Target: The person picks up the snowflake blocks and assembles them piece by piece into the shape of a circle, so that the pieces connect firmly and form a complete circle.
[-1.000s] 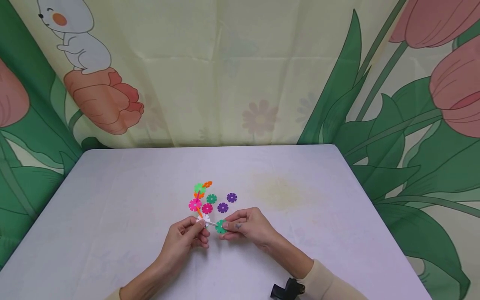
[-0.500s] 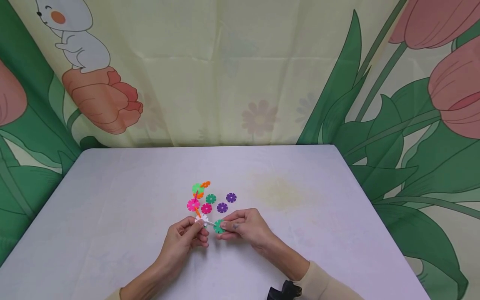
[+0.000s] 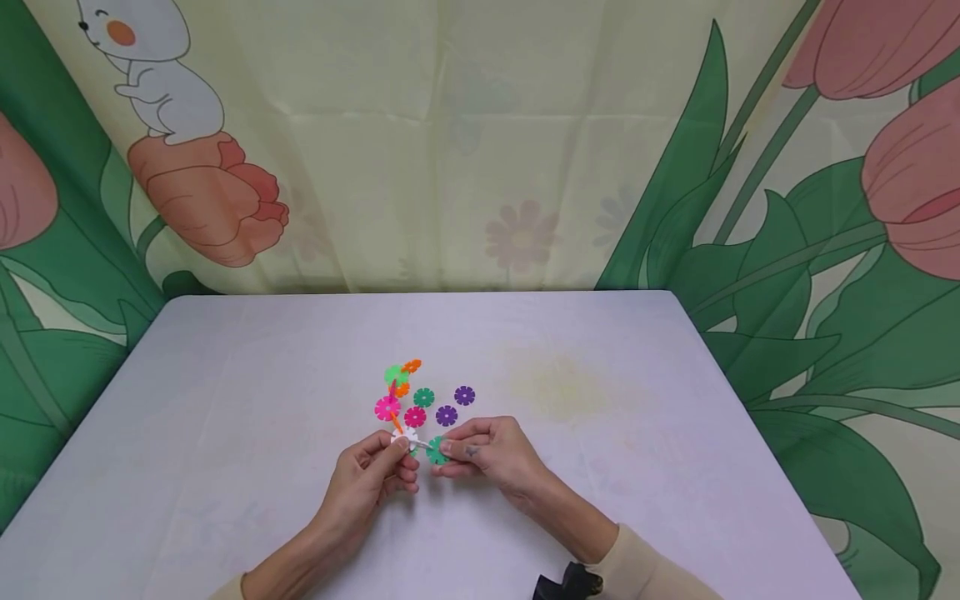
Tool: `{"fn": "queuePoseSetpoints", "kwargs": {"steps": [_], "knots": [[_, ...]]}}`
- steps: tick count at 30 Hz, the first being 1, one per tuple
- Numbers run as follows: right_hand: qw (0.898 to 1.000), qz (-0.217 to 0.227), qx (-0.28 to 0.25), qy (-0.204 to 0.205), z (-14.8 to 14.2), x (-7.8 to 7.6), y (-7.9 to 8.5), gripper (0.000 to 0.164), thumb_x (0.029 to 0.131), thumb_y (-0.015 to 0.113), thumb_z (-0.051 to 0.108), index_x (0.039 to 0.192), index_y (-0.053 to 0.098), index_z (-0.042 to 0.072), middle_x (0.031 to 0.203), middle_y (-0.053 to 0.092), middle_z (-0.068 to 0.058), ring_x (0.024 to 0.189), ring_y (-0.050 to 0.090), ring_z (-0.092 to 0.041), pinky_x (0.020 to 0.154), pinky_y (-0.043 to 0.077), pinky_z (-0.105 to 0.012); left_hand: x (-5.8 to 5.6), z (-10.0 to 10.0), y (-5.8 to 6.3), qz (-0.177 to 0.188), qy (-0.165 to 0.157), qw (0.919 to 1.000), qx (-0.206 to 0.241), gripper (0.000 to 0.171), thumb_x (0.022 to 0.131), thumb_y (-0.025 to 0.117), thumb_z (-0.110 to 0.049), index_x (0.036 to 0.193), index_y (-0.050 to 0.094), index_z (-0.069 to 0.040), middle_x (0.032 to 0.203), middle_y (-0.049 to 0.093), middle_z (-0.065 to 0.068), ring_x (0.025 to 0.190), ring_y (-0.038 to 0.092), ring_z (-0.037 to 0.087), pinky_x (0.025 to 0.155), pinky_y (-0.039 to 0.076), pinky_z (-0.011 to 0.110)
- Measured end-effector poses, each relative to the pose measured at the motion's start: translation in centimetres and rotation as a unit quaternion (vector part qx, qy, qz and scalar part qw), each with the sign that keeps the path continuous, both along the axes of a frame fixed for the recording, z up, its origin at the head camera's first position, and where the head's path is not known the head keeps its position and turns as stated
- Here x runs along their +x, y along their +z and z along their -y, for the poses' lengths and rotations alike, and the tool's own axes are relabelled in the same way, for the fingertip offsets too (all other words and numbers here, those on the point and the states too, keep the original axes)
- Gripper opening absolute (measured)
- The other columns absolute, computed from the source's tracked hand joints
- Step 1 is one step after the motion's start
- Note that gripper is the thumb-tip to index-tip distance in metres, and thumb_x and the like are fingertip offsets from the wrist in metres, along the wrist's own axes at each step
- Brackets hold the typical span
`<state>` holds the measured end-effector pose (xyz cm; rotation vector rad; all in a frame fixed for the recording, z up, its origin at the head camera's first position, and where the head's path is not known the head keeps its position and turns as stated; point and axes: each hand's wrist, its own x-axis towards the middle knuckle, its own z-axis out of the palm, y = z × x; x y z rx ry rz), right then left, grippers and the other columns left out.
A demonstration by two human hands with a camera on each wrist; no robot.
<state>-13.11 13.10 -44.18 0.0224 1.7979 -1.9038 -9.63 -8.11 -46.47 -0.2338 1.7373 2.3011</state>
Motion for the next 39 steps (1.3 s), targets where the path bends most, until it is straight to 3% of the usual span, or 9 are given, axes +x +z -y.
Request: {"fn": "queuePoseSetpoints", "kwargs": {"steps": [7, 12, 19, 28, 39], "knots": [[1.0, -0.012, 0.003, 0.006, 0.4, -0.1, 0.0, 0.034, 0.096, 0.079, 0.014, 0.116, 0.069, -0.011, 0.096, 0.082, -0.012, 0.087, 0.083, -0.023, 0.083, 0.067, -0.029, -0.2, 0.1, 0.1, -0.006, 0.013, 0.9998, -0.012, 0.023, 0.106, 0.065, -0.017, 0.101, 0.06, 0.005, 0.082, 0.073, 0.007, 0.067, 0.069, 0.014, 0.069, 0.068, 0.03], [0.999, -0.02, 0.014, 0.024, 0.5, 0.0, 0.0, 0.034, 0.097, 0.079, 0.018, 0.114, 0.069, -0.009, 0.099, 0.082, -0.017, 0.087, 0.083, -0.024, 0.086, 0.067, -0.032, -0.6, 0.2, 0.2, -0.014, 0.013, 0.9996, -0.021, 0.025, 0.106, 0.065, -0.017, 0.103, 0.059, 0.007, 0.081, 0.07, 0.008, 0.065, 0.066, 0.013, 0.064, 0.066, 0.028], [0.994, -0.062, 0.058, 0.068, -0.1, -0.4, 0.1, 0.028, 0.096, 0.08, 0.019, 0.108, 0.075, -0.006, 0.087, 0.081, -0.01, 0.077, 0.078, -0.016, 0.076, 0.069, -0.032, -0.5, 0.3, 0.4, -0.026, 0.013, 0.9987, -0.041, 0.027, 0.105, 0.067, -0.018, 0.102, 0.06, 0.007, 0.08, 0.068, 0.009, 0.064, 0.065, 0.014, 0.061, 0.065, 0.028], [0.994, -0.088, 0.033, 0.058, 0.4, -0.9, -0.3, 0.031, 0.098, 0.077, 0.017, 0.111, 0.073, -0.01, 0.084, 0.08, -0.003, 0.075, 0.076, -0.011, 0.078, 0.069, -0.03, 0.1, 0.2, 0.3, -0.032, -0.051, 0.9968, -0.052, 0.034, 0.101, 0.074, -0.022, 0.115, 0.066, 0.008, 0.096, 0.077, 0.015, 0.071, 0.075, 0.017, 0.074, 0.069, 0.035], [0.992, -0.106, 0.038, 0.059, 1.5, -1.4, -0.9, 0.028, 0.097, 0.079, 0.017, 0.11, 0.075, -0.008, 0.091, 0.082, -0.01, 0.076, 0.077, -0.011, 0.077, 0.068, -0.029, 0.0, 0.3, 0.4, -0.024, -0.023, 0.9983, -0.047, 0.033, 0.1, 0.075, -0.02, 0.118, 0.072, 0.008, 0.101, 0.081, 0.015, 0.078, 0.077, 0.018, 0.082, 0.069, 0.037]]}}
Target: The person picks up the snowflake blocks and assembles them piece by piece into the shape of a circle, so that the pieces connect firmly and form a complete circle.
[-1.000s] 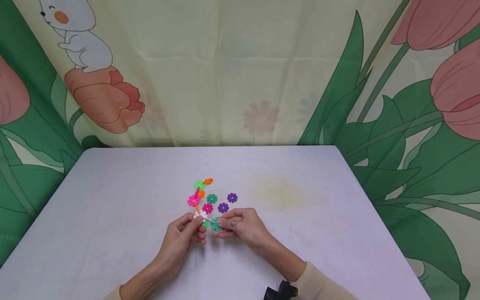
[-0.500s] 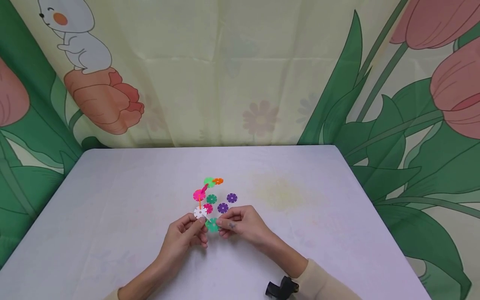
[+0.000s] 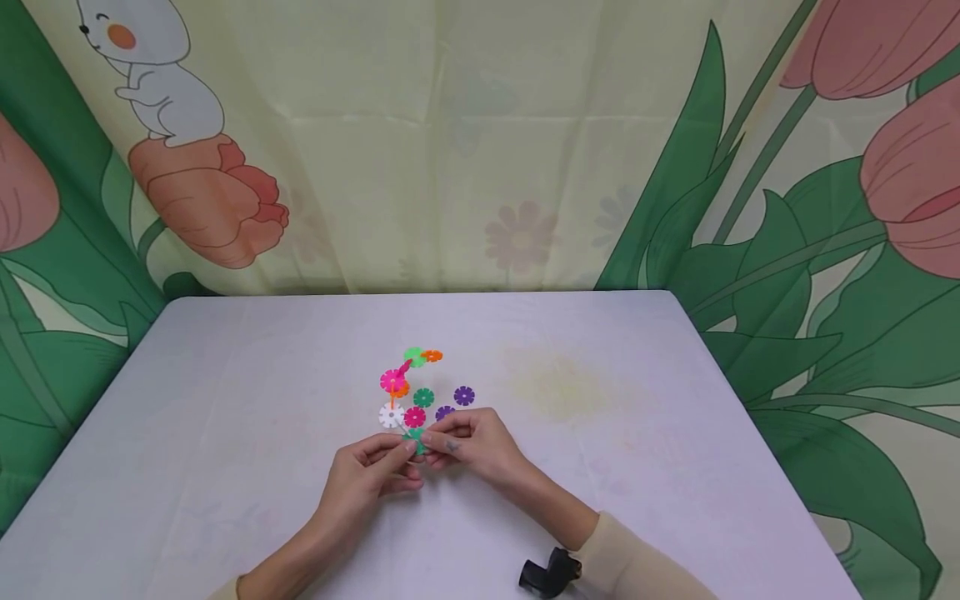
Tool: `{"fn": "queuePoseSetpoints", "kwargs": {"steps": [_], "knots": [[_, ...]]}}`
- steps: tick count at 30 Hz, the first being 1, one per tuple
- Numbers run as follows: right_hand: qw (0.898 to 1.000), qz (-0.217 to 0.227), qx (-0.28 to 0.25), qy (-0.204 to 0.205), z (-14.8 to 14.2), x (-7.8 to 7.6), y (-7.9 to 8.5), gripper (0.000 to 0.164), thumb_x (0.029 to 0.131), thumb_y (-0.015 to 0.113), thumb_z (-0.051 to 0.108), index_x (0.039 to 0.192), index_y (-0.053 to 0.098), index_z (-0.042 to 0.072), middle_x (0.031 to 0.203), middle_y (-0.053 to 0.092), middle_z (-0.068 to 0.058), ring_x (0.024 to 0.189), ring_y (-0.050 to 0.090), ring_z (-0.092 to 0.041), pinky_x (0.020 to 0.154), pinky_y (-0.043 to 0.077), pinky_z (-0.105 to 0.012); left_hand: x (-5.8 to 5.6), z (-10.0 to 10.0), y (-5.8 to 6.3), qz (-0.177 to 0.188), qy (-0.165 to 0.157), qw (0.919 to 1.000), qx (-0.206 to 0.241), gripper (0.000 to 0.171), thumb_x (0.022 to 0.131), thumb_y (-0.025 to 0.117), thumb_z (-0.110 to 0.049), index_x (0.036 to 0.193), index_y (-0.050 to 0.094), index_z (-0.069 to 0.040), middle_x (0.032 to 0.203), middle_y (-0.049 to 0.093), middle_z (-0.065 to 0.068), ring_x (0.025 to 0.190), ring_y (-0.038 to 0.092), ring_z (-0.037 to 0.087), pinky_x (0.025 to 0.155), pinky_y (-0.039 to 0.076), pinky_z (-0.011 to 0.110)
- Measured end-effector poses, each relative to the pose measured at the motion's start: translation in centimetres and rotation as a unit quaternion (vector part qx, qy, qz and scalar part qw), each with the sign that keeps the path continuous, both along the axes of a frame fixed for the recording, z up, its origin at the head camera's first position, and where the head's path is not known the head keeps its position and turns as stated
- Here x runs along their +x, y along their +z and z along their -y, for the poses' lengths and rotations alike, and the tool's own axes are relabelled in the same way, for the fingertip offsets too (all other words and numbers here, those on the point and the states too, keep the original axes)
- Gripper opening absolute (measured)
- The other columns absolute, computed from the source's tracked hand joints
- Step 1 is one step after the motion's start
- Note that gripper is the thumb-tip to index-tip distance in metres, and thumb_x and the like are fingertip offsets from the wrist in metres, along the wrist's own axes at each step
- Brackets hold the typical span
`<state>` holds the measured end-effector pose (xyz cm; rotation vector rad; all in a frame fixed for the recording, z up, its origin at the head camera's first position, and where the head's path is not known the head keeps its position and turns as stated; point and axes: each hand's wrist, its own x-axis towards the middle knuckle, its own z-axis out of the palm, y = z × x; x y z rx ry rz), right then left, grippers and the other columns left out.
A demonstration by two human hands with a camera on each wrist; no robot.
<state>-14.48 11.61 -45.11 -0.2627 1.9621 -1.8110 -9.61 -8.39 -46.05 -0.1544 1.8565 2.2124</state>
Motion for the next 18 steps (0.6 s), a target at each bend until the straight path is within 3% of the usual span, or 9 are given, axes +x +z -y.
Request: {"fn": "queuePoseSetpoints", "kwargs": {"steps": [4, 7, 9, 12, 14, 18], "knots": [[0.999, -0.021, 0.036, 0.016, -0.3, -0.9, 0.0, 0.027, 0.099, 0.077, 0.02, 0.108, 0.076, -0.005, 0.092, 0.081, -0.013, 0.079, 0.078, -0.017, 0.079, 0.069, -0.033, -0.1, 0.1, 0.0, 0.006, 0.017, 0.9998, -0.004, 0.032, 0.101, 0.073, -0.019, 0.118, 0.071, 0.008, 0.098, 0.08, 0.014, 0.077, 0.077, 0.018, 0.081, 0.069, 0.036], [0.992, -0.064, 0.105, -0.019, -1.3, -2.4, -0.1, 0.022, 0.1, 0.075, 0.02, 0.104, 0.078, -0.001, 0.088, 0.08, -0.012, 0.077, 0.076, -0.02, 0.073, 0.068, -0.031, -0.2, 0.0, 0.1, 0.012, 0.025, 0.9996, 0.0, 0.031, 0.101, 0.074, -0.019, 0.117, 0.071, 0.007, 0.099, 0.08, 0.015, 0.078, 0.077, 0.018, 0.081, 0.069, 0.036], [0.979, -0.096, 0.17, -0.06, -2.1, -3.5, -0.2, 0.016, 0.098, 0.077, 0.019, 0.102, 0.079, 0.003, 0.086, 0.079, -0.008, 0.074, 0.073, -0.018, 0.067, 0.065, -0.027, -0.3, 0.0, 0.2, 0.018, 0.026, 0.9995, 0.008, 0.03, 0.1, 0.074, -0.018, 0.116, 0.071, 0.007, 0.101, 0.081, 0.017, 0.079, 0.078, 0.018, 0.082, 0.069, 0.036], [0.949, -0.141, 0.262, -0.1, -3.2, -4.9, -0.5, 0.013, 0.095, 0.08, 0.017, 0.104, 0.08, 0.008, 0.086, 0.078, -0.004, 0.071, 0.068, -0.014, 0.062, 0.058, -0.023, -0.3, -0.1, 0.3, 0.023, 0.019, 0.9995, 0.009, 0.031, 0.1, 0.075, -0.019, 0.116, 0.071, 0.007, 0.102, 0.081, 0.018, 0.079, 0.078, 0.017, 0.083, 0.069, 0.036], [0.936, -0.158, 0.3, -0.099, -3.4, -5.6, -0.6, 0.018, 0.093, 0.083, 0.019, 0.109, 0.08, 0.01, 0.087, 0.077, -0.002, 0.072, 0.066, -0.013, 0.063, 0.055, -0.022, -0.2, -0.1, 0.3, 0.024, 0.016, 0.9996, 0.006, 0.032, 0.1, 0.075, -0.02, 0.116, 0.071, 0.007, 0.102, 0.081, 0.017, 0.078, 0.078, 0.016, 0.082, 0.069, 0.036], [0.92, -0.179, 0.34, -0.077, -3.2, -6.4, -0.9, 0.033, 0.091, 0.086, 0.024, 0.121, 0.079, 0.012, 0.085, 0.072, -0.001, 0.076, 0.06, -0.015, 0.062, 0.048, -0.022, 0.0, -0.1, 0.1, 0.025, 0.012, 0.9996, 0.0, 0.034, 0.101, 0.075, -0.023, 0.117, 0.072, 0.006, 0.101, 0.081, 0.016, 0.078, 0.077, 0.016, 0.081, 0.069, 0.036]]}}
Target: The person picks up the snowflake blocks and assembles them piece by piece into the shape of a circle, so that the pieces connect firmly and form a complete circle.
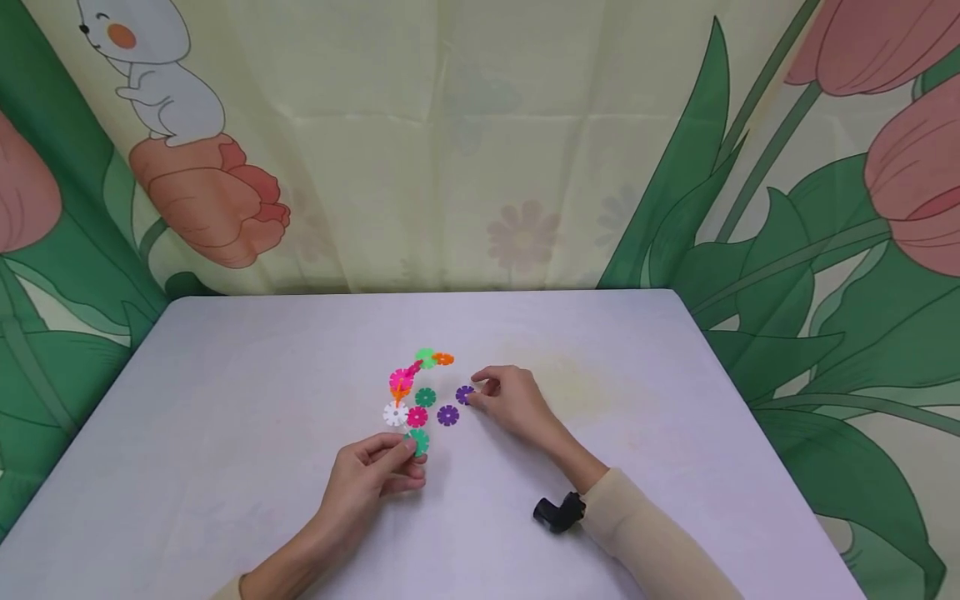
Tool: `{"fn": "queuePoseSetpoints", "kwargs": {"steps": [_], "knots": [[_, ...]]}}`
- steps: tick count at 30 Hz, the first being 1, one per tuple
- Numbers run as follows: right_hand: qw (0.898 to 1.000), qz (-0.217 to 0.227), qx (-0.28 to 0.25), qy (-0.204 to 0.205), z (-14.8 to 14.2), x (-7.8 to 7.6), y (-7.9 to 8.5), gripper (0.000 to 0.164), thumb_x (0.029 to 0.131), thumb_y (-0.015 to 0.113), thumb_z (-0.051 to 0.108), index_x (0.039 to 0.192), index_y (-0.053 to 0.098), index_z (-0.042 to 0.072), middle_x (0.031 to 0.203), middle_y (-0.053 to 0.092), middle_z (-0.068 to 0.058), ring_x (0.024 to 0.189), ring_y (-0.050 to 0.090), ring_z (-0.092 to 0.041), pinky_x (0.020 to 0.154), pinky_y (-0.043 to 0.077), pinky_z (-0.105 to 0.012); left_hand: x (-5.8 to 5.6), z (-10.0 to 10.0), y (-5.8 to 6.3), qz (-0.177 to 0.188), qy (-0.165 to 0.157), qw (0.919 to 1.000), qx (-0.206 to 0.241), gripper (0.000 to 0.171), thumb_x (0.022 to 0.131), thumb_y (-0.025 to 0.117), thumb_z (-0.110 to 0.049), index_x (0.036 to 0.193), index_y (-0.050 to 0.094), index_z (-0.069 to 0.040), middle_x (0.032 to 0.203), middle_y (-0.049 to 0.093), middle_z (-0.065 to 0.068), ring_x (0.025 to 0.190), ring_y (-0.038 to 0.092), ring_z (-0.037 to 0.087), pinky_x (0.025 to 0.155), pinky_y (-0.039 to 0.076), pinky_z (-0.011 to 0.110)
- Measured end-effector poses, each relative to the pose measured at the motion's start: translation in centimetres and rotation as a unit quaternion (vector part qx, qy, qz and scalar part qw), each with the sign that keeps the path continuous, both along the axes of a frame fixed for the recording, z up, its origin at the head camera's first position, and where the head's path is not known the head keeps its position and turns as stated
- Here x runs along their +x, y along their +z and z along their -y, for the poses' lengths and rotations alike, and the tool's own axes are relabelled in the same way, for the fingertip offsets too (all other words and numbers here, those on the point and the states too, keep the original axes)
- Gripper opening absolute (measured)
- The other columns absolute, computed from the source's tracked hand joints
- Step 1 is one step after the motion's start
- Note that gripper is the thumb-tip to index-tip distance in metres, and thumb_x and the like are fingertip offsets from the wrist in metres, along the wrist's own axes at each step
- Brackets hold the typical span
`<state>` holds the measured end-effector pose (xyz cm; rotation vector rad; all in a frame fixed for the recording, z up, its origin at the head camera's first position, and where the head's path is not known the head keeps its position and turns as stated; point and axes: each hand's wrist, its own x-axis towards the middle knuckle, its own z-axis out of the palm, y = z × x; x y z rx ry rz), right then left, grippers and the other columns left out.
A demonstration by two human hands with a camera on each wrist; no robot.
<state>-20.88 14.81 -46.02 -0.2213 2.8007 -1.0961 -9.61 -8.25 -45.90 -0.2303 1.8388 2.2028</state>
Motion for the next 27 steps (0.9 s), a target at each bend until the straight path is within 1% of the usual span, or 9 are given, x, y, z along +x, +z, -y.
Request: {"fn": "queuePoseSetpoints", "kwargs": {"steps": [3, 5, 7, 9, 14, 17, 21, 24, 27], "knots": [[0.999, -0.006, 0.036, 0.015, 0.5, -0.2, -0.1, 0.037, 0.09, 0.086, 0.027, 0.124, 0.079, 0.014, 0.085, 0.066, -0.001, 0.078, 0.055, -0.016, 0.063, 0.044, -0.024, 0.0, 0.0, 0.0, 0.002, -0.004, 1.0, -0.003, 0.035, 0.1, 0.075, -0.024, 0.118, 0.072, 0.006, 0.102, 0.081, 0.016, 0.078, 0.078, 0.017, 0.081, 0.069, 0.036], [0.998, -0.01, 0.053, 0.022, 0.8, -0.2, 0.0, 0.034, 0.09, 0.086, 0.026, 0.122, 0.08, 0.014, 0.088, 0.065, -0.003, 0.08, 0.053, -0.017, 0.065, 0.043, -0.026, 0.0, 0.0, 0.0, 0.004, -0.006, 1.0, -0.005, 0.035, 0.1, 0.075, -0.025, 0.118, 0.072, 0.005, 0.103, 0.081, 0.016, 0.078, 0.078, 0.017, 0.081, 0.069, 0.036], [0.998, -0.012, 0.065, 0.024, 1.0, -0.1, 0.0, 0.031, 0.09, 0.086, 0.025, 0.117, 0.08, 0.013, 0.092, 0.065, -0.005, 0.083, 0.054, -0.018, 0.069, 0.045, -0.027, 0.0, 0.0, 0.0, 0.006, -0.006, 0.9999, -0.006, 0.035, 0.101, 0.075, -0.025, 0.118, 0.072, 0.005, 0.103, 0.081, 0.015, 0.078, 0.078, 0.017, 0.081, 0.069, 0.036], [0.998, -0.009, 0.056, 0.017, 1.1, 0.1, 0.2, 0.028, 0.09, 0.086, 0.023, 0.113, 0.079, 0.01, 0.095, 0.067, -0.006, 0.085, 0.055, -0.018, 0.072, 0.049, -0.027, 0.0, 0.0, -0.1, 0.007, -0.006, 0.9999, -0.008, 0.035, 0.101, 0.075, -0.026, 0.119, 0.072, 0.005, 0.103, 0.081, 0.015, 0.078, 0.078, 0.017, 0.081, 0.069, 0.036], [0.999, 0.027, -0.013, -0.021, 0.7, 0.4, 0.5, 0.019, 0.089, 0.087, 0.017, 0.1, 0.073, 0.009, 0.09, 0.074, -0.003, 0.079, 0.064, -0.015, 0.072, 0.057, -0.025, 0.0, 0.1, 0.0, 0.008, -0.007, 0.9999, -0.012, 0.035, 0.101, 0.074, -0.025, 0.119, 0.072, 0.005, 0.103, 0.081, 0.016, 0.078, 0.078, 0.017, 0.08, 0.069, 0.036], [0.994, 0.071, -0.077, -0.025, 0.2, 0.9, 0.7, 0.015, 0.089, 0.086, 0.013, 0.098, 0.074, 0.008, 0.084, 0.079, -0.003, 0.075, 0.072, -0.014, 0.072, 0.064, -0.025, 0.0, 0.1, 0.0, 0.009, -0.008, 0.9999, -0.011, 0.034, 0.101, 0.074, -0.025, 0.118, 0.072, 0.005, 0.102, 0.081, 0.015, 0.078, 0.078, 0.017, 0.08, 0.069, 0.036], [0.98, 0.127, -0.153, -0.005, -0.5, 2.2, 1.1, 0.019, 0.091, 0.084, 0.014, 0.107, 0.077, 0.005, 0.089, 0.083, -0.007, 0.079, 0.08, -0.018, 0.079, 0.068, -0.029, 0.0, 0.0, 0.1, 0.008, -0.007, 0.9999, -0.001, 0.032, 0.1, 0.075, -0.023, 0.115, 0.072, 0.006, 0.1, 0.081, 0.015, 0.077, 0.078, 0.017, 0.08, 0.069, 0.037], [0.973, 0.138, -0.184, 0.024, -0.9, 3.4, 1.5, 0.025, 0.092, 0.083, 0.018, 0.112, 0.078, 0.004, 0.095, 0.084, -0.01, 0.084, 0.082, -0.023, 0.083, 0.068, -0.031, 0.0, 0.0, 0.2, 0.009, -0.009, 0.9999, 0.005, 0.032, 0.099, 0.076, -0.023, 0.112, 0.072, 0.006, 0.099, 0.082, 0.015, 0.077, 0.078, 0.017, 0.08, 0.069, 0.037], [0.965, 0.139, -0.216, 0.05, -1.0, 4.6, 1.9, 0.025, 0.092, 0.083, 0.017, 0.111, 0.079, 0.001, 0.098, 0.083, -0.014, 0.089, 0.082, -0.027, 0.085, 0.068, -0.031, -0.1, 0.0, 0.3, 0.013, -0.011, 0.9998, 0.012, 0.031, 0.098, 0.077, -0.023, 0.11, 0.072, 0.005, 0.097, 0.082, 0.013, 0.078, 0.079, 0.017, 0.081, 0.069, 0.037]]}}
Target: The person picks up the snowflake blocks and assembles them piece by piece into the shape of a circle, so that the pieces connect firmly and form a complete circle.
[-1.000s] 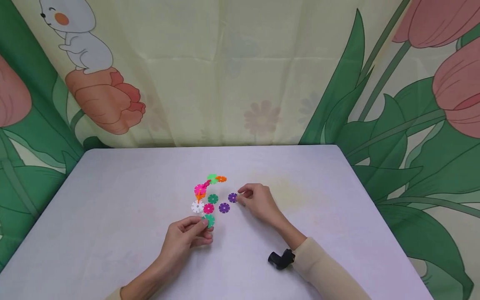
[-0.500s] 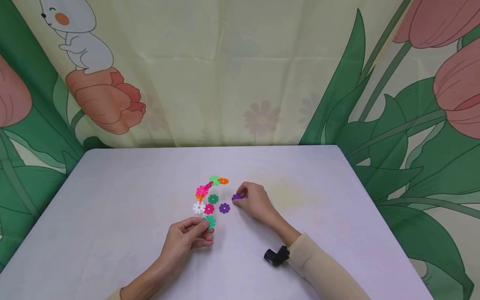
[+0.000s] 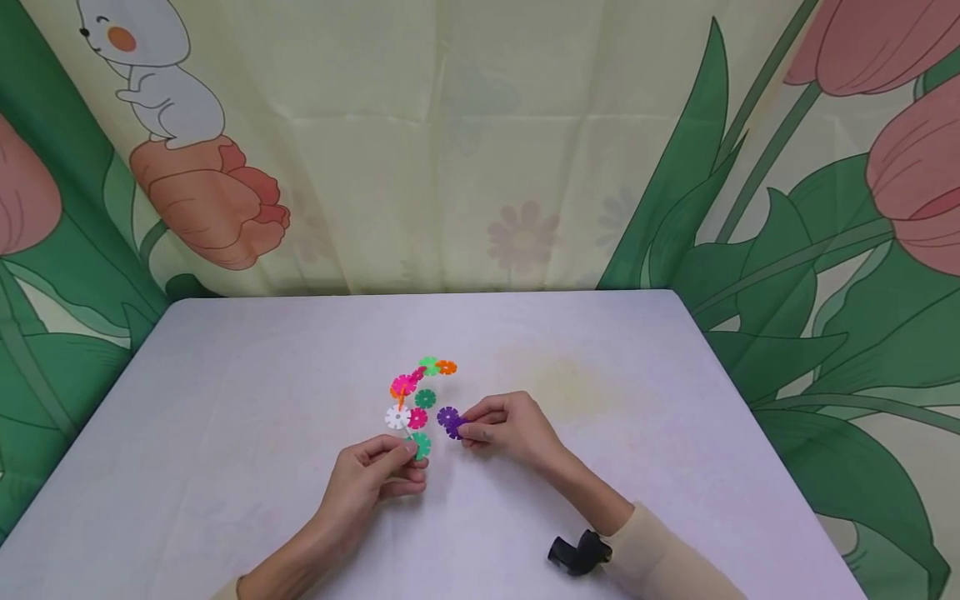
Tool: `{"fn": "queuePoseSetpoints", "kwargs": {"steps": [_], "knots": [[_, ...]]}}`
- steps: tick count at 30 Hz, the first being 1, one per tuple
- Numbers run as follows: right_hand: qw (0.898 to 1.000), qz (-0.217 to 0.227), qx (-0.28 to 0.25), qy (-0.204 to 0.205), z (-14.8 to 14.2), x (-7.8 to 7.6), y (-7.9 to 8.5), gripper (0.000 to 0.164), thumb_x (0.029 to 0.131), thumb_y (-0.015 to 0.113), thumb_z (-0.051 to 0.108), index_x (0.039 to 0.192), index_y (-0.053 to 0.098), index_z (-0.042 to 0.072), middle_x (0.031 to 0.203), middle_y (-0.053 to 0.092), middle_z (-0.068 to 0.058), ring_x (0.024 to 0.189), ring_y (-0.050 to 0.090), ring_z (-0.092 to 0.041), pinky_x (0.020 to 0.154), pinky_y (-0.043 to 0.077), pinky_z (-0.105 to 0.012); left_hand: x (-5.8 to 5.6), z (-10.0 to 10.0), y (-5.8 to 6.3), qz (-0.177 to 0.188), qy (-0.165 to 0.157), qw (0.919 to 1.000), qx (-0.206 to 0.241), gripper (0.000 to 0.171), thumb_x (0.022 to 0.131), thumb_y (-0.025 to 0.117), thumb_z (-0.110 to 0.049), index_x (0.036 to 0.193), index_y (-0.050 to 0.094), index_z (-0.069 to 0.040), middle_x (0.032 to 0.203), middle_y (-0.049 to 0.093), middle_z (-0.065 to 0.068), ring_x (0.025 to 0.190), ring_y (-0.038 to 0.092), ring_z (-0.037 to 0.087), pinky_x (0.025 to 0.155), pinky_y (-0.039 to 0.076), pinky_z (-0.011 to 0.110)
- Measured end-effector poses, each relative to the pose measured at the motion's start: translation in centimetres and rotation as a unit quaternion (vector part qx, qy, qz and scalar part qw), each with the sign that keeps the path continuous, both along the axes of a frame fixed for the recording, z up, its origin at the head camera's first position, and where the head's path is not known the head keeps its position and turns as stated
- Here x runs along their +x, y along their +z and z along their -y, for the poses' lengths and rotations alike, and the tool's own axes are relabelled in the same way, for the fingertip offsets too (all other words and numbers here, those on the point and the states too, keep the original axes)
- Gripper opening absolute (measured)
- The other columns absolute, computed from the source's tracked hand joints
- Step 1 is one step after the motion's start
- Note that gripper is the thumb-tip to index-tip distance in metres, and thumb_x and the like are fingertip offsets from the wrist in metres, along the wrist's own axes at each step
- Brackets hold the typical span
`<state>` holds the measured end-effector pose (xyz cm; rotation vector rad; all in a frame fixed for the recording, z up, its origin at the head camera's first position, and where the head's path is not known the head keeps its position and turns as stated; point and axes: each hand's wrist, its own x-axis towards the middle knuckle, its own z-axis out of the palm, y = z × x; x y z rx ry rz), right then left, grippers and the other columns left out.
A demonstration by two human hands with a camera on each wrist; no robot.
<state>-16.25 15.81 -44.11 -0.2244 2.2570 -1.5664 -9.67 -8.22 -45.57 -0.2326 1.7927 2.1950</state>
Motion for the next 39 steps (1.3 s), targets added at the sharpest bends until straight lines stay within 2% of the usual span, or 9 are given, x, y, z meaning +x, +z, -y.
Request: {"fn": "queuePoseSetpoints", "kwargs": {"steps": [4, 12, 21, 30, 39], "knots": [[0.999, -0.017, -0.028, 0.018, 0.3, 1.3, 0.2, 0.02, 0.092, 0.082, 0.013, 0.108, 0.079, 0.001, 0.098, 0.083, -0.015, 0.093, 0.082, -0.03, 0.084, 0.068, -0.029, 0.0, -0.1, 0.1, 0.005, -0.001, 0.9999, 0.01, 0.03, 0.099, 0.076, -0.024, 0.108, 0.072, 0.004, 0.095, 0.082, 0.009, 0.079, 0.079, 0.017, 0.082, 0.069, 0.036], [0.996, -0.083, -0.024, 0.019, 1.3, 2.9, 0.2, 0.014, 0.09, 0.084, 0.012, 0.104, 0.081, 0.008, 0.098, 0.084, -0.01, 0.091, 0.082, -0.032, 0.081, 0.067, -0.025, 0.0, -0.1, 0.1, 0.007, 0.002, 0.9997, 0.021, 0.026, 0.097, 0.078, -0.021, 0.105, 0.071, 0.003, 0.091, 0.081, 0.009, 0.079, 0.079, 0.018, 0.082, 0.069, 0.037], [0.992, -0.114, -0.045, 0.025, 1.8, 3.3, 0.2, 0.013, 0.089, 0.084, 0.01, 0.102, 0.082, 0.009, 0.099, 0.084, -0.01, 0.092, 0.082, -0.035, 0.082, 0.067, -0.025, 0.0, -0.1, 0.2, 0.013, 0.006, 0.9996, 0.026, 0.025, 0.096, 0.079, -0.018, 0.103, 0.069, 0.003, 0.092, 0.082, 0.011, 0.077, 0.08, 0.018, 0.082, 0.069, 0.037], [0.992, -0.12, -0.038, 0.005, 2.2, 3.6, 0.0, 0.013, 0.088, 0.086, 0.013, 0.1, 0.084, 0.011, 0.096, 0.084, -0.008, 0.089, 0.082, -0.035, 0.081, 0.067, -0.022, 0.0, 0.0, 0.0, 0.016, 0.004, 0.9995, 0.027, 0.028, 0.097, 0.079, -0.023, 0.105, 0.069, 0.002, 0.092, 0.082, 0.01, 0.077, 0.08, 0.017, 0.082, 0.069, 0.036], [0.981, -0.189, -0.036, 0.012, 2.7, 4.3, -0.3, 0.009, 0.089, 0.084, 0.01, 0.098, 0.084, 0.01, 0.094, 0.084, -0.006, 0.083, 0.082, -0.031, 0.077, 0.067, -0.023, 0.1, 0.1, 0.0, 0.016, -0.005, 0.9993, 0.033, 0.028, 0.097, 0.078, -0.021, 0.107, 0.067, 0.003, 0.094, 0.082, 0.012, 0.077, 0.08, 0.016, 0.082, 0.069, 0.036]]}}
